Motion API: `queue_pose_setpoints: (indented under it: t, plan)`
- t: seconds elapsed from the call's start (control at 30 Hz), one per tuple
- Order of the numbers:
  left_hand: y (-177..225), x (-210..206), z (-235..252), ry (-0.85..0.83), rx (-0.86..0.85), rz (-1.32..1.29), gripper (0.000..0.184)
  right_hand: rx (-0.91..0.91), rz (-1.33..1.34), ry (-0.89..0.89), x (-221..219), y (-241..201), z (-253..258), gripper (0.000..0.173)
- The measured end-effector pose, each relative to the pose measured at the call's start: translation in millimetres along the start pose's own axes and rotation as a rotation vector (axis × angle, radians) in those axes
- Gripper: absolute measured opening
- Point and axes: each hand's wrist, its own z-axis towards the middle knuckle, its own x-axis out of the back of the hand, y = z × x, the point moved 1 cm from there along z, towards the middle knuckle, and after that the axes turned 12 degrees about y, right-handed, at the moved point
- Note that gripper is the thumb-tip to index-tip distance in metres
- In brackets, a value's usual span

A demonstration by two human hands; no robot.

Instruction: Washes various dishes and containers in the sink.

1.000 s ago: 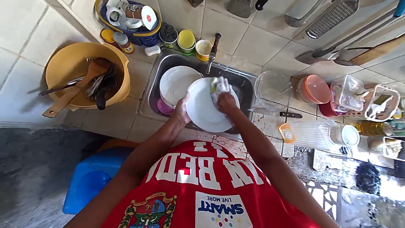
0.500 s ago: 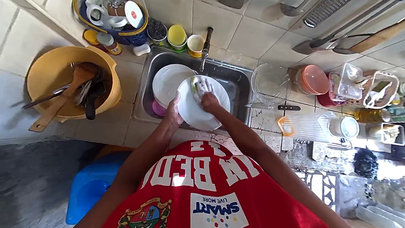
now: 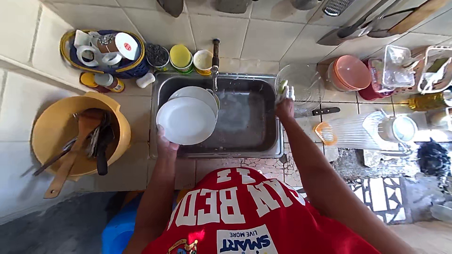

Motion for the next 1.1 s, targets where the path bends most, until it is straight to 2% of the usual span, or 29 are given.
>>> queue_pose_setpoints:
  t: [0.07, 0.13, 0.3, 0.4, 0.53, 0.6, 0.63, 0.7, 0.77, 0.83, 0.9, 0.97, 1.03, 1.1]
  plan:
    - [-5, -2, 11, 0.040, -0.006, -0.006, 0.049, -0.039, -0.099, -0.108, -11, 16, 23, 0.065]
    - [-11, -5, 23, 0.114, -0.021, 0.031, 0.051, -0.026, -0.118, -0.166, -14, 19, 33, 0.071]
    - [-24, -18, 33, 0.370, -0.202, 0.292, 0.041, 0.000, -0.235, -0.166, -5, 3, 34, 0.040]
    - [-13, -40, 12, 0.516, -0.214, 0.464, 0.041, 0.037, -0.281, -0.188, -9, -6, 30, 0.031]
    - [-19, -64, -20, 0.580, -0.293, 0.717, 0.050, 0.114, -0.305, -0.159, -4, -8, 21, 0.026]
    - [-35, -84, -44, 0.470, -0.391, 0.785, 0.058, 0.169, -0.299, -0.134, 2, -8, 17, 0.025]
    - [-47, -93, -54, 0.317, -0.439, 0.800, 0.060, 0.200, -0.291, -0.118, 5, -9, 14, 0.025]
    - [-77, -117, -69, -0.037, -0.440, 0.855, 0.048, 0.243, -0.280, -0.125, 14, -12, 4, 0.024]
    - [-108, -155, -74, -0.336, -0.209, 0.945, 0.049, 0.285, -0.275, -0.145, 17, -17, -9, 0.024]
    - [-139, -195, -75, -0.515, 0.124, 0.956, 0.063, 0.341, -0.249, -0.158, 17, -18, -26, 0.024]
    - [-165, -228, -76, -0.552, 0.370, 0.911, 0.068, 0.402, -0.190, -0.160, 14, -17, -44, 0.022]
    - [-190, -250, -70, -0.565, 0.535, 0.792, 0.065, 0.446, -0.139, -0.137, 14, -15, -61, 0.020]
    - [-210, -265, -63, -0.555, 0.573, 0.666, 0.058, 0.493, -0.112, -0.135, 15, -11, -73, 0.021]
    - [-225, -274, -58, -0.457, 0.531, 0.618, 0.051, 0.564, -0.034, -0.155, 17, 0, -74, 0.023]
